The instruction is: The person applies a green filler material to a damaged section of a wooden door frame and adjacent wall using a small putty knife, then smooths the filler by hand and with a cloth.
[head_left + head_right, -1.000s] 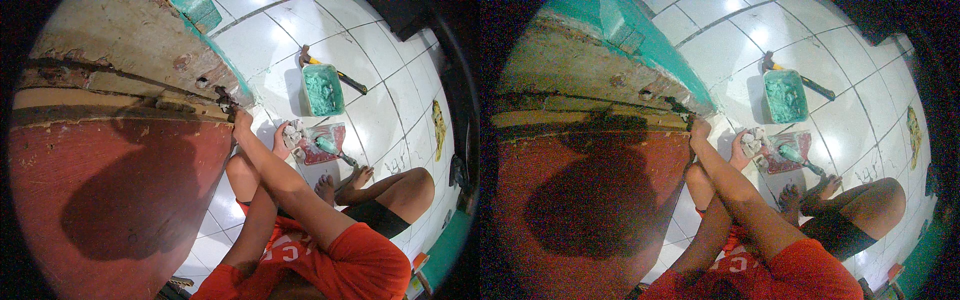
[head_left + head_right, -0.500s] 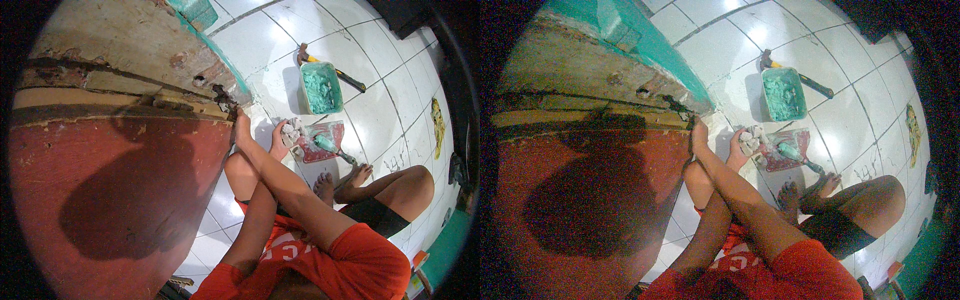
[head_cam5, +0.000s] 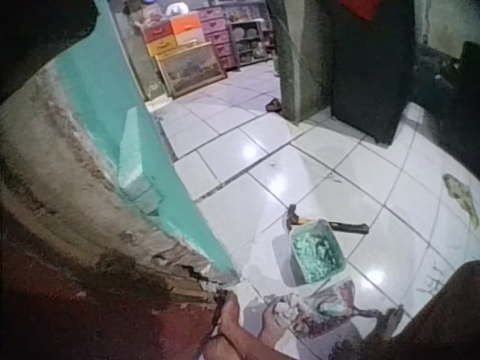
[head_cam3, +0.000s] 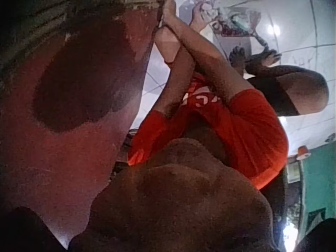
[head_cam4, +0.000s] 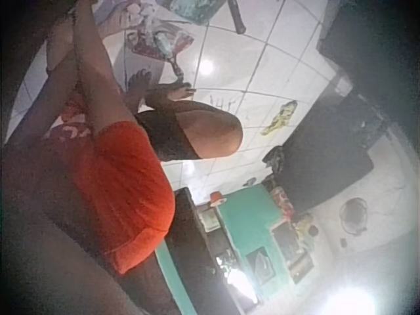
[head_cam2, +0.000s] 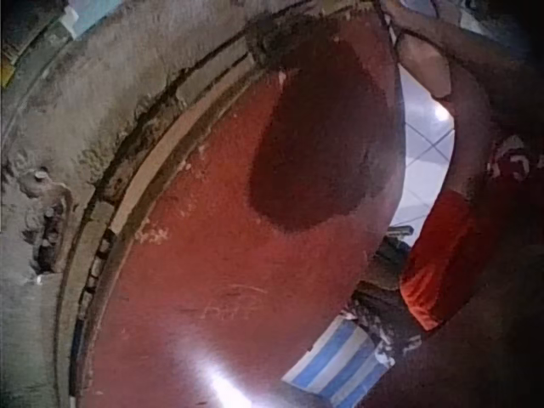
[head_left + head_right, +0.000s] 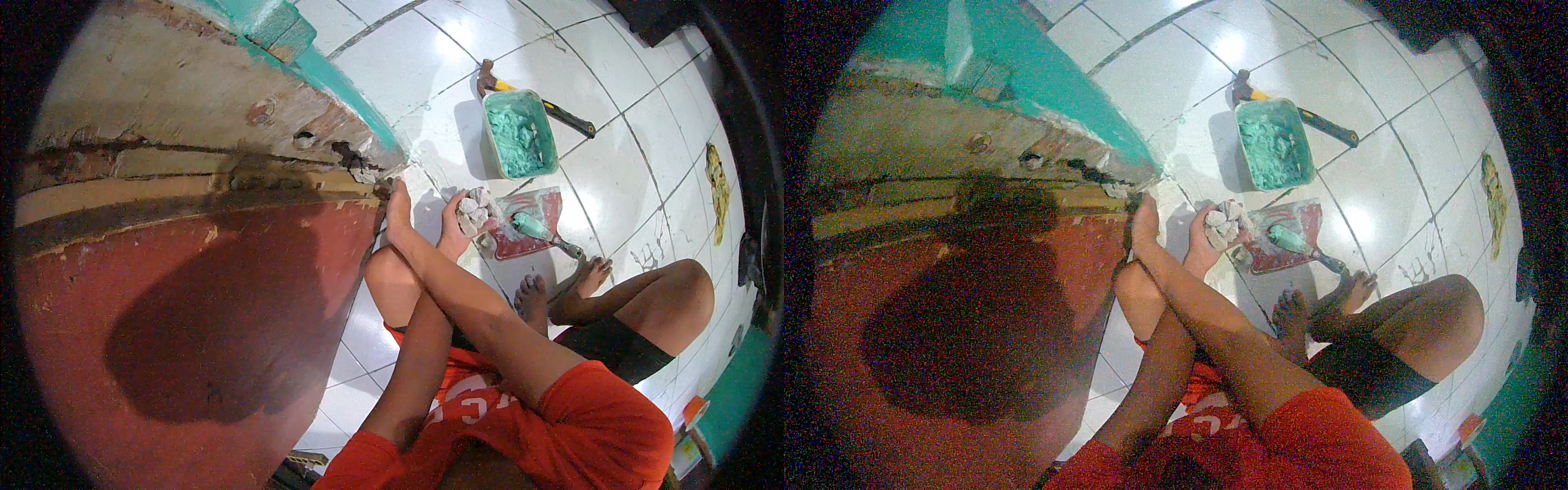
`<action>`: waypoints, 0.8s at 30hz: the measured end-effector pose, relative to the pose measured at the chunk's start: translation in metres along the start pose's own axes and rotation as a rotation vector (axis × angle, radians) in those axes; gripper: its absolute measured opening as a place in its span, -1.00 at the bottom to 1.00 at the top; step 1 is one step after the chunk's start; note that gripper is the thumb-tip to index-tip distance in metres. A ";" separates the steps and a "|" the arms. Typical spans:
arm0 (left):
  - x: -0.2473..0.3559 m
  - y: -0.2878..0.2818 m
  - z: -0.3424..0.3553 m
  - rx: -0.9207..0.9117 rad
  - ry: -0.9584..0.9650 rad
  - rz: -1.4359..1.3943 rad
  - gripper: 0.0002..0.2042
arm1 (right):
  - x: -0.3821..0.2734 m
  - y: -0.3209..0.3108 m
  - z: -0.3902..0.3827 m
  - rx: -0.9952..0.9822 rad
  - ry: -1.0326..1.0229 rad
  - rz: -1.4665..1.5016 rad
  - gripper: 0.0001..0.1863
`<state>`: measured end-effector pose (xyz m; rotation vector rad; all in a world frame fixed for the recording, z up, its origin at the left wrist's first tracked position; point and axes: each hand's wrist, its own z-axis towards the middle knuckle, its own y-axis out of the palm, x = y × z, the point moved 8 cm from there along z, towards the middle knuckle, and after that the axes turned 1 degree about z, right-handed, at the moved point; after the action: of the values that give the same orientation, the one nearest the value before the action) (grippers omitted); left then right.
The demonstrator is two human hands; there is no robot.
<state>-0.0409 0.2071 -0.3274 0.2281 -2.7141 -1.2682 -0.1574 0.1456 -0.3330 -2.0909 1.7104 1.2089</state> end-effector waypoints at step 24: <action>-0.011 0.030 0.000 -0.028 -0.022 0.054 -0.66 | -0.009 0.000 -0.002 -0.089 0.184 0.375 -0.53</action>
<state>-0.0324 0.2287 -0.3050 0.1374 -2.6986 -1.3008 -0.1569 0.1512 -0.3251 -2.0457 2.2508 1.2354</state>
